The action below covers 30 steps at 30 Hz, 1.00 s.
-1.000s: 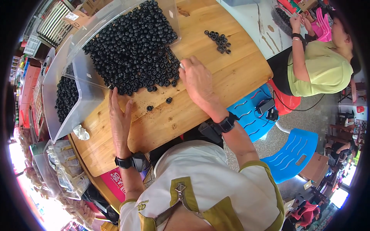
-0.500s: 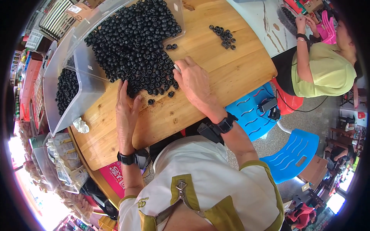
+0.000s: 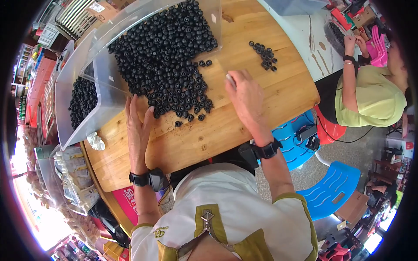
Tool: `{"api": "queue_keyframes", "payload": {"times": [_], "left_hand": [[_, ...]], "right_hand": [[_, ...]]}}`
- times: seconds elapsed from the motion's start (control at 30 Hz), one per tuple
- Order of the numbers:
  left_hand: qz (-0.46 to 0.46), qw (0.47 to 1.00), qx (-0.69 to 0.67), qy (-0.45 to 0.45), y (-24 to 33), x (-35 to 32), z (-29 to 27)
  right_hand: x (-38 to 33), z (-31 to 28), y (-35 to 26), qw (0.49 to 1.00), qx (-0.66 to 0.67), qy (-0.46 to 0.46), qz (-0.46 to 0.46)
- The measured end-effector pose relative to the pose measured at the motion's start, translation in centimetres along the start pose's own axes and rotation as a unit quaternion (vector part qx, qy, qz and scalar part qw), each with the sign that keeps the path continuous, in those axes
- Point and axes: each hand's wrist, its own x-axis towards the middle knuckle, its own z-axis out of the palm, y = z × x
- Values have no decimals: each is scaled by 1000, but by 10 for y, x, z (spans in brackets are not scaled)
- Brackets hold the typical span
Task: The person picks up black plastic components one at a time, trims them with a knife, and sets them aside on the table. After trimming several pieces, they gather the finished components and place them into a plastic bin.
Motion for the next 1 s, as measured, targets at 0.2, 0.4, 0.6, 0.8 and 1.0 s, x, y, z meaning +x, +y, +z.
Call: {"api": "queue_keyframes", "payload": {"times": [0.2,0.4,0.6,0.8,1.0], "left_hand": [[-17,1000,-17,3,3,0,3],[-26,998,-40,30,5,5,9],[-25,999,-31,23,2,3,12],[21,999,-30,25,3,0,16],[38,998,-38,33,-3,-1,14]], "right_hand": [[-5,12,-19,999,25,-30,-17],[-4,12,-24,997,32,-53,-41],[-6,13,-28,996,29,-58,-58],[-3,8,-25,996,65,-59,-33],[24,4,-12,998,-44,40,-20]]}}
